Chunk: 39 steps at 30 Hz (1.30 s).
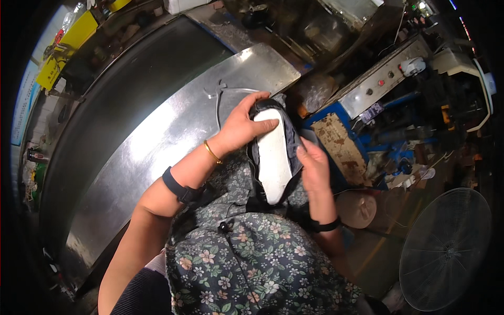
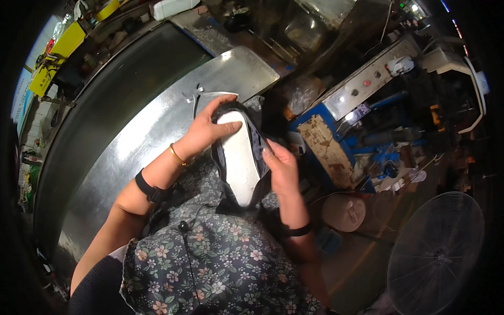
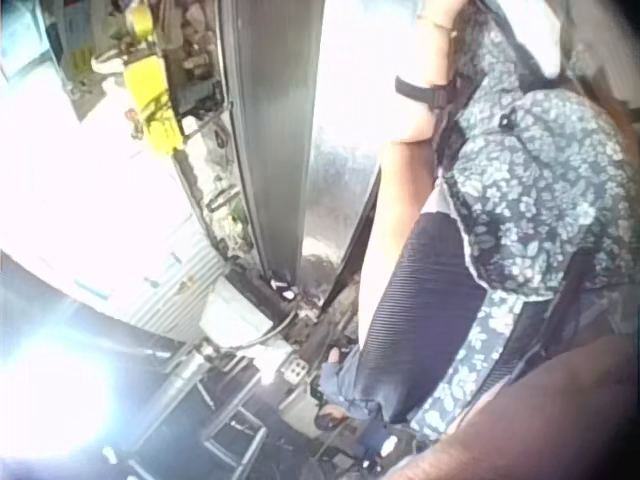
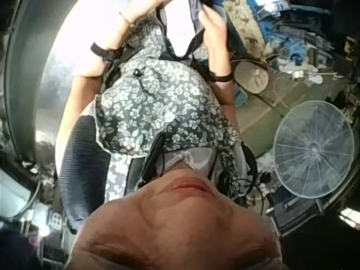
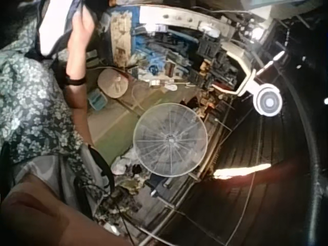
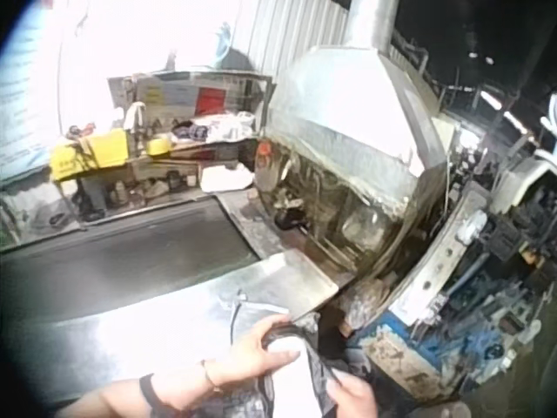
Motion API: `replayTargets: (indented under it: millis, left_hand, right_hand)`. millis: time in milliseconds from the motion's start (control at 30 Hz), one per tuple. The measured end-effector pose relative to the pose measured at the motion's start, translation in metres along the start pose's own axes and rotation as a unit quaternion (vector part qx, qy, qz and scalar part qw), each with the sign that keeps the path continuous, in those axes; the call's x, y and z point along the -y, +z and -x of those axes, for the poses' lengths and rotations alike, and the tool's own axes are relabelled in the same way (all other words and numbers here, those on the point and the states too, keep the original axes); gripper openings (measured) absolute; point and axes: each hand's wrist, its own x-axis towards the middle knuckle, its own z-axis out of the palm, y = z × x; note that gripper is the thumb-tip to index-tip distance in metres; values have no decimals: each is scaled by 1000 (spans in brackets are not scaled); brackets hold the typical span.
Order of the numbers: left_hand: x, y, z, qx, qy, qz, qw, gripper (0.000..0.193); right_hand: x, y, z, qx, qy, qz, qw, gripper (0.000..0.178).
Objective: Assembling shoe components on a conveyor belt in a manufacturing facility.
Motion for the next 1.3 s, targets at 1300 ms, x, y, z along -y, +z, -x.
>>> replayTargets:
  millis: [1300]
  left_hand:
    - [40, 0, 31, -95, -142, -353, 920, 57]
  right_hand:
    - [-33, 50, 1, 25, 24, 315, 949, 80]
